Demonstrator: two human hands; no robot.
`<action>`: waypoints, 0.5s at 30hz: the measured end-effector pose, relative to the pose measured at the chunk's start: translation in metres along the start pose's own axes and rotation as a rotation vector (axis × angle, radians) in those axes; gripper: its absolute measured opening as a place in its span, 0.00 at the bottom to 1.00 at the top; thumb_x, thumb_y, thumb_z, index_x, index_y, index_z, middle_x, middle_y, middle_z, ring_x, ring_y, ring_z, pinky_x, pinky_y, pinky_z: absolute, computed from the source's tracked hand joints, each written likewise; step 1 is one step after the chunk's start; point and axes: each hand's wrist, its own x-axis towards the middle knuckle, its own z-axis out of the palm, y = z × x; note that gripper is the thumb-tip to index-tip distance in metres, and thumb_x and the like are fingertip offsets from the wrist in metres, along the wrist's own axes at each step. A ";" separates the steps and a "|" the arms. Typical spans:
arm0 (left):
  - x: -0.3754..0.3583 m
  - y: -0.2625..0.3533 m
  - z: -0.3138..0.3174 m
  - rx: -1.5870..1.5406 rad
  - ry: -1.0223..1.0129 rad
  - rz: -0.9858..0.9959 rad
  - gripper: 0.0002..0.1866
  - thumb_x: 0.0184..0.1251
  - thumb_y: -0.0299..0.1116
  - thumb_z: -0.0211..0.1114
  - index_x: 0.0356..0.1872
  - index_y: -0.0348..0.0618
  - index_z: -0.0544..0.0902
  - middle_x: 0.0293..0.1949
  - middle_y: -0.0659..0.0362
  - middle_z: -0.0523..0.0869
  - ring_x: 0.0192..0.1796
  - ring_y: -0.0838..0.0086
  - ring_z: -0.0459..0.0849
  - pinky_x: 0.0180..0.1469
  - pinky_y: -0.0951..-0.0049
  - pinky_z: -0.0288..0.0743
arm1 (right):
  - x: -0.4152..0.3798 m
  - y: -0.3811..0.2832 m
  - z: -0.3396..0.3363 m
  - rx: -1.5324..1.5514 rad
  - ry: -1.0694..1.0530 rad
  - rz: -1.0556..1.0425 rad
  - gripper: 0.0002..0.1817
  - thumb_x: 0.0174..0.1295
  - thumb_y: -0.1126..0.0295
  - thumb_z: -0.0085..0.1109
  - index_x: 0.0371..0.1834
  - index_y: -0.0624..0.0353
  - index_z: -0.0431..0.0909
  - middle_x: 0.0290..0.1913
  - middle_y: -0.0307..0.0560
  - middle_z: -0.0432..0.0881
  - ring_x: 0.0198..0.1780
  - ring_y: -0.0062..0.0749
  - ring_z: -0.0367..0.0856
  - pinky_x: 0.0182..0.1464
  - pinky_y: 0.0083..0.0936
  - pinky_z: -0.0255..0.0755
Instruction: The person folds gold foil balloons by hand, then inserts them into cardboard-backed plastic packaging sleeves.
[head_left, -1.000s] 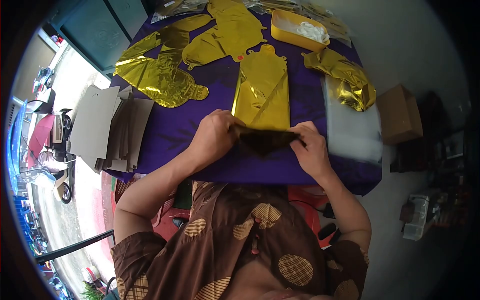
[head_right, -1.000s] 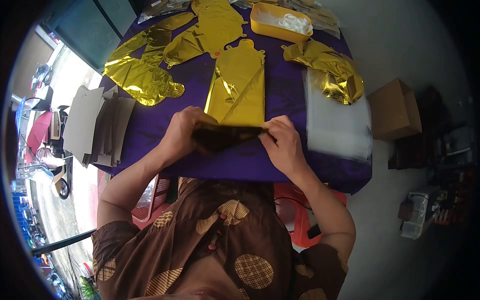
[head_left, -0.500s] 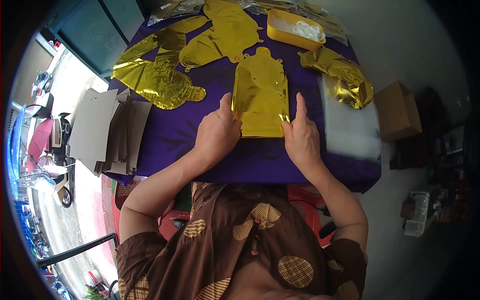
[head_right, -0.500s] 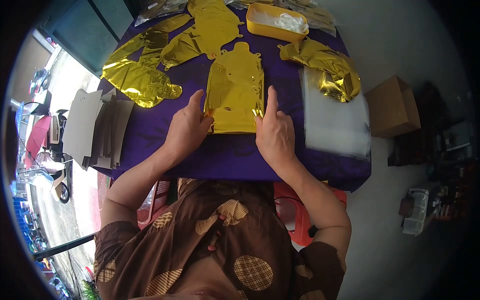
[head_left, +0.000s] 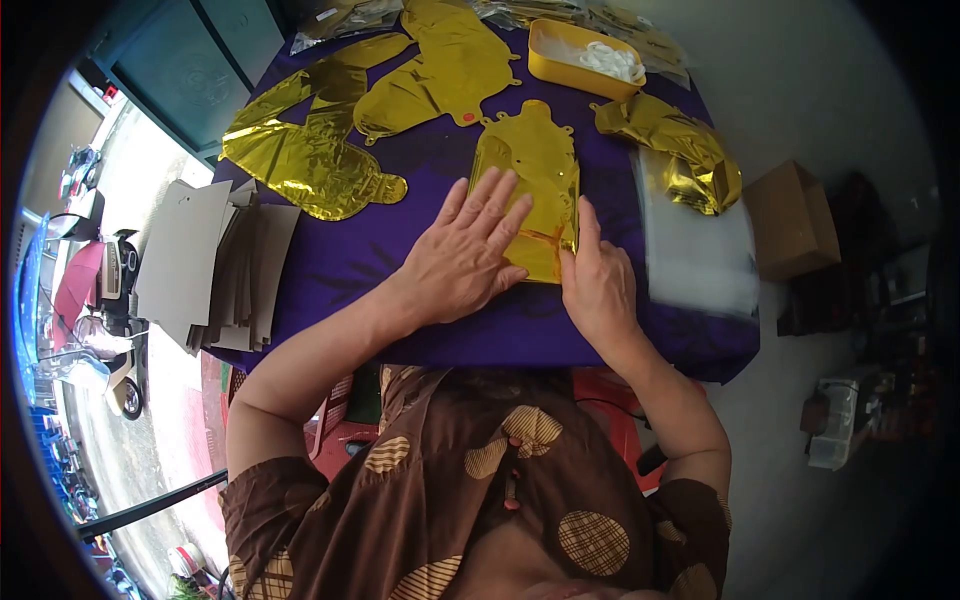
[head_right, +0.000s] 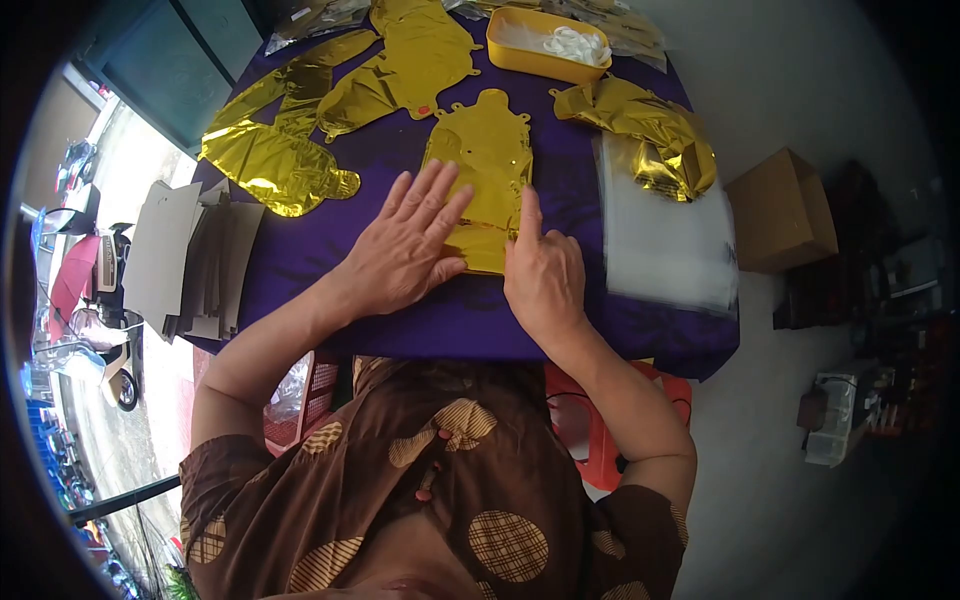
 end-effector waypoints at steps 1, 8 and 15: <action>0.001 -0.007 0.009 0.016 -0.058 0.027 0.39 0.74 0.51 0.55 0.77 0.38 0.56 0.76 0.37 0.55 0.80 0.46 0.49 0.79 0.47 0.42 | 0.000 -0.001 -0.001 -0.025 -0.010 -0.004 0.35 0.60 0.73 0.63 0.71 0.69 0.61 0.24 0.55 0.80 0.28 0.47 0.80 0.37 0.42 0.70; 0.006 -0.013 0.016 0.099 -0.243 0.044 0.38 0.76 0.58 0.47 0.77 0.43 0.57 0.77 0.38 0.56 0.80 0.46 0.49 0.78 0.41 0.42 | -0.001 0.010 -0.008 -0.244 0.026 -0.037 0.33 0.59 0.67 0.66 0.67 0.67 0.65 0.28 0.54 0.82 0.33 0.47 0.78 0.42 0.43 0.67; 0.003 -0.011 0.016 0.085 -0.207 0.050 0.38 0.76 0.57 0.48 0.77 0.41 0.58 0.76 0.37 0.57 0.80 0.45 0.51 0.77 0.40 0.45 | -0.004 0.030 -0.020 -0.115 0.145 -0.012 0.24 0.61 0.63 0.67 0.54 0.68 0.74 0.34 0.56 0.83 0.38 0.49 0.80 0.44 0.43 0.71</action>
